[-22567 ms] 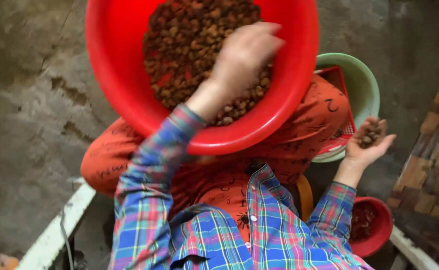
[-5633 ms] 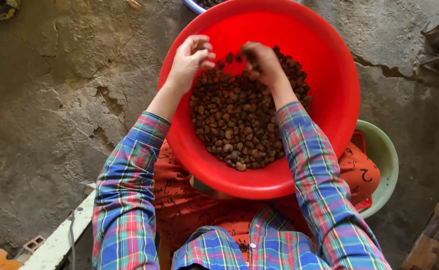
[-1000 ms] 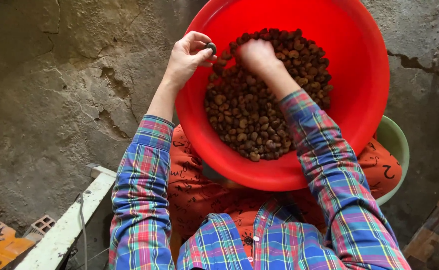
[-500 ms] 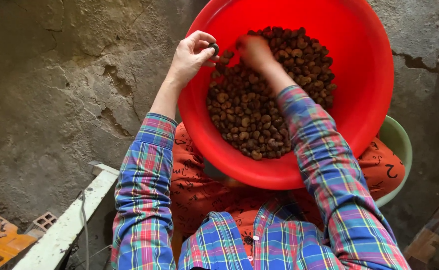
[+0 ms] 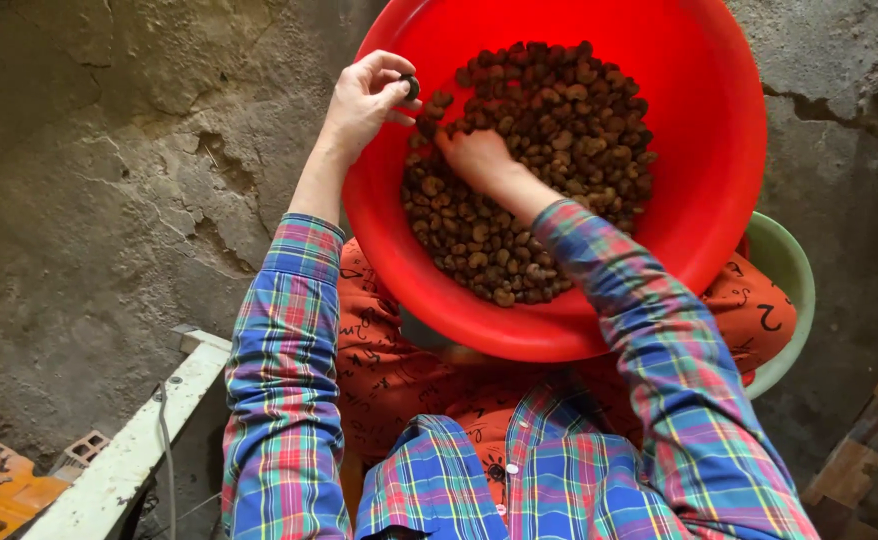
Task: The person sorts cashews by hand in a large red bowl to remove damaged or off-grade nuts.
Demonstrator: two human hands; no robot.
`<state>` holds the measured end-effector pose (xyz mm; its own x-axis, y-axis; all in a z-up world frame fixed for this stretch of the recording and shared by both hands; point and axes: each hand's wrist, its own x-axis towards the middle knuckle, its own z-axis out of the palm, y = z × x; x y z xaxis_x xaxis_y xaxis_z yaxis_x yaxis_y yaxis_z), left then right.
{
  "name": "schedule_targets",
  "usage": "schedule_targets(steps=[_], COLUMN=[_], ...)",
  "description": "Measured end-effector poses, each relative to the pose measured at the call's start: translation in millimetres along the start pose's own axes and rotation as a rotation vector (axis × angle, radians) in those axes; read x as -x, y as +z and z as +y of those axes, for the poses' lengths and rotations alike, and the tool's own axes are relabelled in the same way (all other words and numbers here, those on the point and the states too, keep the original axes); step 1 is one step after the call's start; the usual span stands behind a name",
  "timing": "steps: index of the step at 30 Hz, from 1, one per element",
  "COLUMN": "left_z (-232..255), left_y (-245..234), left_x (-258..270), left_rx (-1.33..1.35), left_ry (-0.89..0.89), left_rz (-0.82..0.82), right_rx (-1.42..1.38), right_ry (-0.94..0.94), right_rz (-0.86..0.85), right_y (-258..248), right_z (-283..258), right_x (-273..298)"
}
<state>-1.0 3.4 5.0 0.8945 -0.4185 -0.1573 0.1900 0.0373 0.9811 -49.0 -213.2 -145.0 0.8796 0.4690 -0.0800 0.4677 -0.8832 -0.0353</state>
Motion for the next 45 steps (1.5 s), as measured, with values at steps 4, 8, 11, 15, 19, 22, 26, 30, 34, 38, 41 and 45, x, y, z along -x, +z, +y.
schedule_targets(steps=[4, 8, 11, 15, 19, 22, 26, 30, 34, 38, 41, 45], left_z=[-2, -21, -31, -74, -162, -208, -235, -152, -36, 11, -61, -159], left_y=[5, 17, 28, 25, 21, 30, 25, 40, 83, 105, 91, 88], left_x=[-1, -1, -2, -27, -57, -63, -64, -46, -23, -10, -32, -34], left_rx=[-0.105, -0.208, 0.024, -0.152, -1.139, -1.391, -1.516, -1.046, -0.158, -0.03, -0.48, -1.254], left_ry=[0.032, 0.082, 0.015, 0.021, 0.126, 0.079, 0.082, 0.035, -0.09, -0.129, 0.117, 0.233], left_rz=[0.026, 0.045, -0.111, -0.054, 0.019, -0.057, -0.192, -0.145, -0.103, -0.231, -0.002, -0.035], right_rx=[0.263, -0.748, -1.703, -2.06, -2.071, -2.181, -2.211, -2.141, -1.964, -1.931, -1.949, -1.972], right_ry=[-0.039, 0.141, 0.524, 0.21, 0.324, 0.329, 0.461, 0.478, 0.524, 0.504, 0.455, 0.464], right_rz=[0.369, -0.105, -0.018, 0.089, 0.422, 0.532, 0.58, 0.531, 0.358, 0.239, 0.229, 0.25], right_y=[48, -30, -179, -179, -181, -170, -163, -155, -169, -180, -168, -164], right_z=[-1, 28, 34, 90, 100, 99, 98, 97, 80, 65, 69, 68], right_x=[-13, -9, 48, 91, 123, 136, 133, 129, 121, 117, 120, 119])
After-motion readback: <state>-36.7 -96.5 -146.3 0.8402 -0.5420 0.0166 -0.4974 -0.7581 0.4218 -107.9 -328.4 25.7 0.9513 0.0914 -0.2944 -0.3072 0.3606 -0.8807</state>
